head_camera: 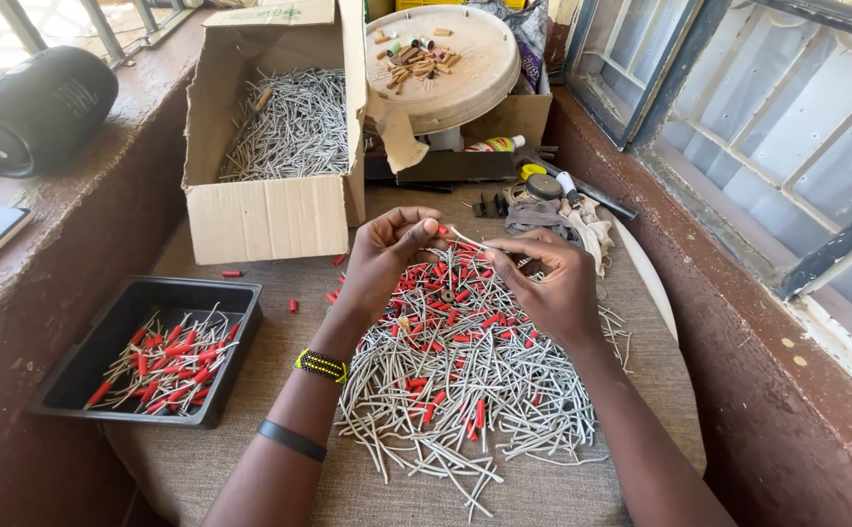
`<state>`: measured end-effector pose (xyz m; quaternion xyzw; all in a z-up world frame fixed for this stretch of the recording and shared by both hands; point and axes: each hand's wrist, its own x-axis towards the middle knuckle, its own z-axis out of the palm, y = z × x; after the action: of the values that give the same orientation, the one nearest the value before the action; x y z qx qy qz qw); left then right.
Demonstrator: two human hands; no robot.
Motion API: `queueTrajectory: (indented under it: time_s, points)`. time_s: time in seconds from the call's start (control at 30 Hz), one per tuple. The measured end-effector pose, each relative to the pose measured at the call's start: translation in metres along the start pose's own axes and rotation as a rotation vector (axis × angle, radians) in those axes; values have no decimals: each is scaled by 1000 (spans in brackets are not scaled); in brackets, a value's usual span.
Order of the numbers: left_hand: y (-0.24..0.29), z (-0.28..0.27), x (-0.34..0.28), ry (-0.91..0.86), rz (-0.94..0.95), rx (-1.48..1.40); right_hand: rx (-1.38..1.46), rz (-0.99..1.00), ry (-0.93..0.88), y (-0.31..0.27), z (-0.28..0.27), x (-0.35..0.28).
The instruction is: Assembling metal rivets by manually fitting red plastic caps onto the ends of the metal pins.
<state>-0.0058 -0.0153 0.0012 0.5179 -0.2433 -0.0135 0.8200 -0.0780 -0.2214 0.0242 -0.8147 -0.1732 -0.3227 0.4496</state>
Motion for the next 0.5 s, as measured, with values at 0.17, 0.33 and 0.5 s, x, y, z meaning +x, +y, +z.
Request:
queueTrajectory:
  time_s: [0.17, 0.33, 0.5]
  points:
    - [0, 5, 0, 11, 11, 26, -16, -29, -21, -1, -2, 0]
    - [-7, 5, 0, -3, 29, 76, -9, -37, -11, -5, -1, -1]
    - [-3, 12, -6, -50, 33, 137, -59, 0, -39, -4, -3, -2]
